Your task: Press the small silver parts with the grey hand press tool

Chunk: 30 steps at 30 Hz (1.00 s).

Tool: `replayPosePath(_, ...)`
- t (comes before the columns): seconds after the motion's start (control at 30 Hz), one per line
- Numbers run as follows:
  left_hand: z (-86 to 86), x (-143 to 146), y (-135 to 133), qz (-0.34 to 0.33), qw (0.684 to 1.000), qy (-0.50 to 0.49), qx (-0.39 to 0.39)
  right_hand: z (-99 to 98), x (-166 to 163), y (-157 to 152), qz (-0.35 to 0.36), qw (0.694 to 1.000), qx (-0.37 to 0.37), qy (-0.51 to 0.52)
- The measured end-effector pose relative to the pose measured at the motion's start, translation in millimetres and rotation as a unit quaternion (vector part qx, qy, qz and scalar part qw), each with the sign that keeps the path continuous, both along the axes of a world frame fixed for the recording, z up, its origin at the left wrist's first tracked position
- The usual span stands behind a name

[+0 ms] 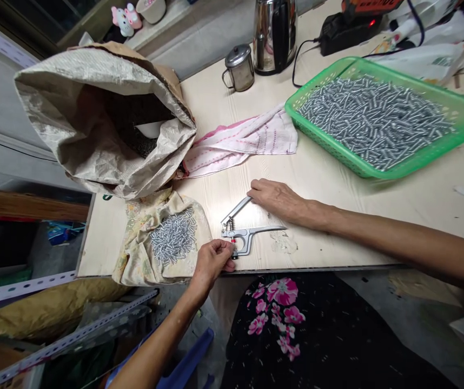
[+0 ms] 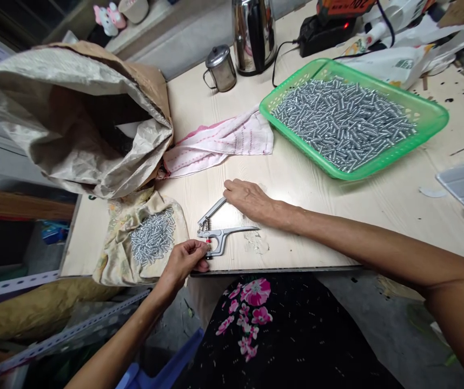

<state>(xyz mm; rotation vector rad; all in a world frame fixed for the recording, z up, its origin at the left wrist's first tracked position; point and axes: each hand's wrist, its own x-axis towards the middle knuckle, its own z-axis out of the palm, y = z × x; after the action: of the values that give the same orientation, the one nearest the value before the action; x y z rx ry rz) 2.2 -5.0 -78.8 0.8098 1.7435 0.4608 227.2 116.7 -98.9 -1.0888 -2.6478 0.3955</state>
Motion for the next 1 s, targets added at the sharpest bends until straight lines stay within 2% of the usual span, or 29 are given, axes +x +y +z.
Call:
replayPosePath(0.2, 7.5, 5.5, 3.4, 0.005, 1.0, 0.014, -0.015, 19.4, 19.9, -11.7, 0.058, 0.998, 0.027, -0.022)
replayPosePath(0.43, 9.6, 7.4, 3.4, 0.007, 1.0, 0.018, -0.017, 12.2, 27.2, -20.7, 0.046, 0.998, 0.026, -0.033)
replayPosePath(0.57, 5.7, 6.2, 2.8, 0.001, 1.0, 0.022, -0.012, 17.9, 25.1, -20.5, 0.046, 0.997, 0.032, -0.061)
replayPosePath(0.67, 4.5, 3.4, 0.2, -0.021, 0.999, 0.036, -0.022, 22.7, 23.4, -20.9, 0.049, 0.995, 0.032, -0.081)
replayPosePath(0.73, 7.1, 2.7, -3.2, -0.072, 0.993, 0.091, 0.008, 24.2, 22.8, -22.2, 0.053, 0.994, 0.03, -0.087)
replayPosePath(0.8, 12.2, 5.8, -5.7, -0.148, 0.961, 0.203, 0.115, 25.0, 22.6, -24.5, 0.056, 0.994, 0.018, -0.09)
replayPosePath(0.87, 17.0, 13.4, -3.7, -0.225, 0.888, 0.313, 0.25, 26.1, 22.7, -27.7, 0.053, 0.995, -0.001, -0.088)
replayPosePath(0.93, 18.5, 24.0, 5.3, -0.3, 0.814, 0.359, 0.344, 27.3, 23.3, -30.9, 0.051, 0.995, -0.017, -0.08)
replayPosePath(1.0, 16.1, 34.0, 20.0, -0.379, 0.761, 0.349, 0.394, 27.8, 24.8, -33.8, 0.055, 0.996, -0.029, -0.065)
